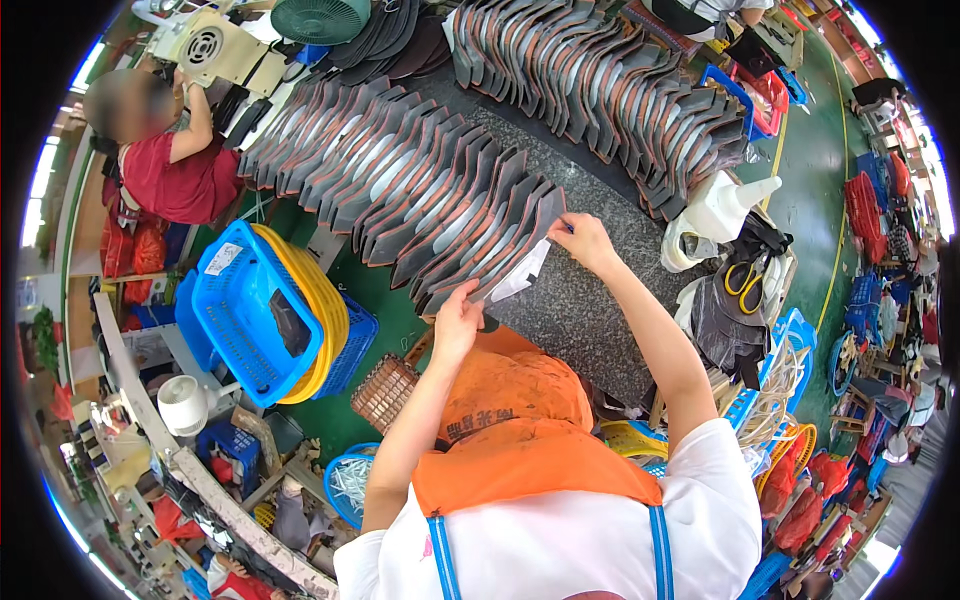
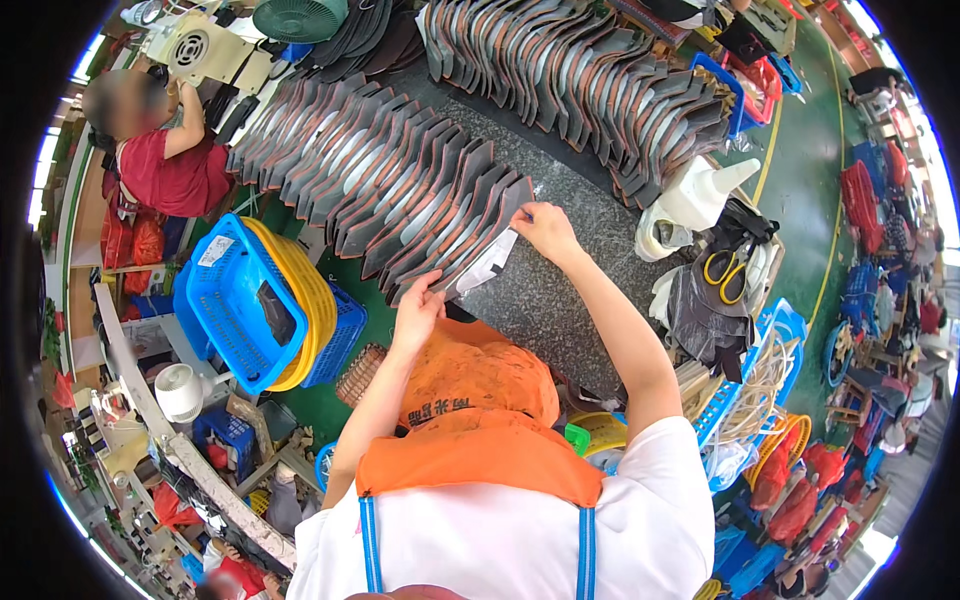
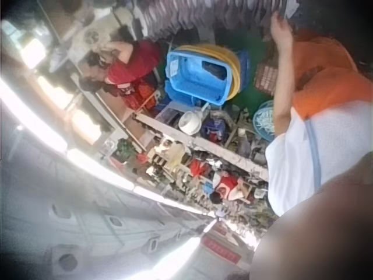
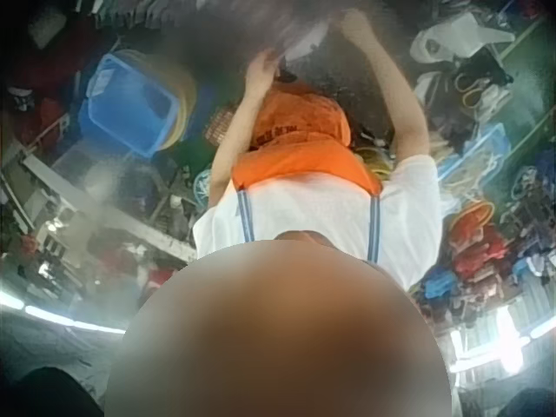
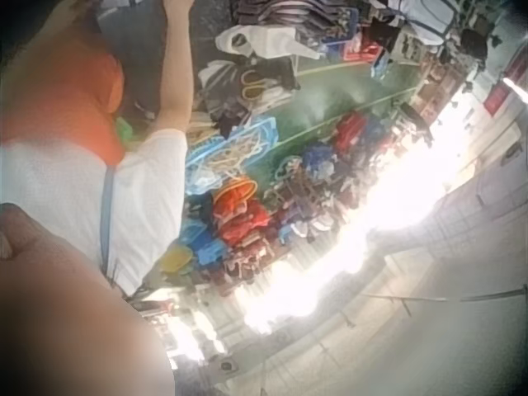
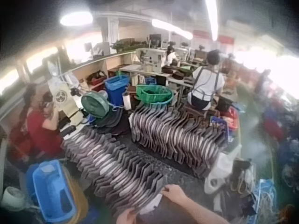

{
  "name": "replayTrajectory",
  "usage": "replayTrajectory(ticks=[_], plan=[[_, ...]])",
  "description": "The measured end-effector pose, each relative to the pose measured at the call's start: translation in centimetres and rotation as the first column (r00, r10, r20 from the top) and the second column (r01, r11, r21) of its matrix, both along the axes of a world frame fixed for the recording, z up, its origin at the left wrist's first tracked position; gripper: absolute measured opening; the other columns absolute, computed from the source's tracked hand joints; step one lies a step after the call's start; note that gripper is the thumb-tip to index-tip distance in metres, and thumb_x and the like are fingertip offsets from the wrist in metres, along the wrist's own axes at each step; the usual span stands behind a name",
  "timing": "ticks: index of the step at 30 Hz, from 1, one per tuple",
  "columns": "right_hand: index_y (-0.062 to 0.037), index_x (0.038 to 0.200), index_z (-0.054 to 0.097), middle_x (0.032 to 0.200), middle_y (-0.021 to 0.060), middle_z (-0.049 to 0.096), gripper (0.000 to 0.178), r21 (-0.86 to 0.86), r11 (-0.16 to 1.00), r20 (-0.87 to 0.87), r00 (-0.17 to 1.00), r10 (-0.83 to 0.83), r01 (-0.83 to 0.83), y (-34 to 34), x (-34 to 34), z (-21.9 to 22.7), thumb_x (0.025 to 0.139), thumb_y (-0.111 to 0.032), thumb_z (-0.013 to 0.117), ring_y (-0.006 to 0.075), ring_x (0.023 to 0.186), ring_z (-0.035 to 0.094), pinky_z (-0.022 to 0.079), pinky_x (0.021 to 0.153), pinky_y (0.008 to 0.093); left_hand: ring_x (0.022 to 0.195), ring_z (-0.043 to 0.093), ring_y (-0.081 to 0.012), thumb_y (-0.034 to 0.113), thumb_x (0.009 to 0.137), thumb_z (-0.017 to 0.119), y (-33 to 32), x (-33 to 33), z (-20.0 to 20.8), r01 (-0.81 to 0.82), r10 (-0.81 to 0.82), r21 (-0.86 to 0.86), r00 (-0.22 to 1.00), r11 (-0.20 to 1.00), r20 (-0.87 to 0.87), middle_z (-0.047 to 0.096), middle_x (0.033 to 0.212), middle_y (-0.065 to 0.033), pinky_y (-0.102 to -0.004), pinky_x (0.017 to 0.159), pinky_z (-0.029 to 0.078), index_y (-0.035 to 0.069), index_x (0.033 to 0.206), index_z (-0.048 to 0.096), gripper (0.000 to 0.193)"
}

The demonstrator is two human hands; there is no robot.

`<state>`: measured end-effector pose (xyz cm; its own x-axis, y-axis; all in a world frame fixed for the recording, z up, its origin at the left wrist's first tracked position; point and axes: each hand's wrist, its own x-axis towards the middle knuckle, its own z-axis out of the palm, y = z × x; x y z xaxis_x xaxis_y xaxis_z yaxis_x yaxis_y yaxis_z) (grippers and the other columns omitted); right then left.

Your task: Stack and organize shoe components on a workstation table.

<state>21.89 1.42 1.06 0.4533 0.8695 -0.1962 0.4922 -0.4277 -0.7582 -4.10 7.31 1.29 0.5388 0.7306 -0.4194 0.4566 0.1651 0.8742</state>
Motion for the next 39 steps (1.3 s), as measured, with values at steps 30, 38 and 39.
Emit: replayTrajectory(ticks=[30, 38, 39], plan=[[-0.0129, 0.105, 0.055, 0.079, 0.0033, 0.053, 0.032, 0.029, 0.707, 0.612, 0.571, 0.546, -0.707, 1.9, -12.1, 0.4, 0.079, -0.03, 0.057, 0.018, 0.077, 0.059, 0.049, 0.062, 0.0315, 0.059, 0.053, -0.0093, 0.004, 0.085, 0.051, 2.0, -5.1, -1.5, -0.259, 0.309, -0.25, 0.933, 0.933, 0.186, 0.058, 0.064, -0.005, -0.022, 0.06, 0.041, 0.003, 0.091, 0.047, 0.007], [-0.0036, 0.106, 0.057, 0.09, 0.0087, 0.062, 0.043, 0.134, 0.915, -0.406, 0.822, 0.4, -0.38, 1.2, -13.1, 3.5, 0.078, -0.035, 0.063, 0.0181, 0.081, 0.059, 0.046, 0.071, 0.0297, 0.059, 0.049, -0.0074, 0.004, 0.087, 0.049, 2.0, -4.8, 1.0, -0.197, 0.224, -0.14, 0.949, 0.97, 0.221, 0.055, 0.066, -0.0023, -0.0199, 0.054, 0.04, 0.005, 0.091, 0.044, 0.006], [-0.003, 0.1, 0.059, 0.085, 0.0083, 0.062, 0.038, 0.15, 0.915, -0.419, 0.814, 0.402, -0.375, 1.3, -13.1, 4.0, 0.076, -0.032, 0.065, 0.016, 0.078, 0.059, 0.045, 0.07, 0.0288, 0.06, 0.048, -0.0065, 0.004, 0.087, 0.049, 1.9, -3.9, 1.3, -0.172, 0.218, -0.176, 0.934, 0.969, 0.283, 0.054, 0.065, -0.0014, -0.019, 0.053, 0.038, 0.006, 0.09, 0.044, 0.006]])
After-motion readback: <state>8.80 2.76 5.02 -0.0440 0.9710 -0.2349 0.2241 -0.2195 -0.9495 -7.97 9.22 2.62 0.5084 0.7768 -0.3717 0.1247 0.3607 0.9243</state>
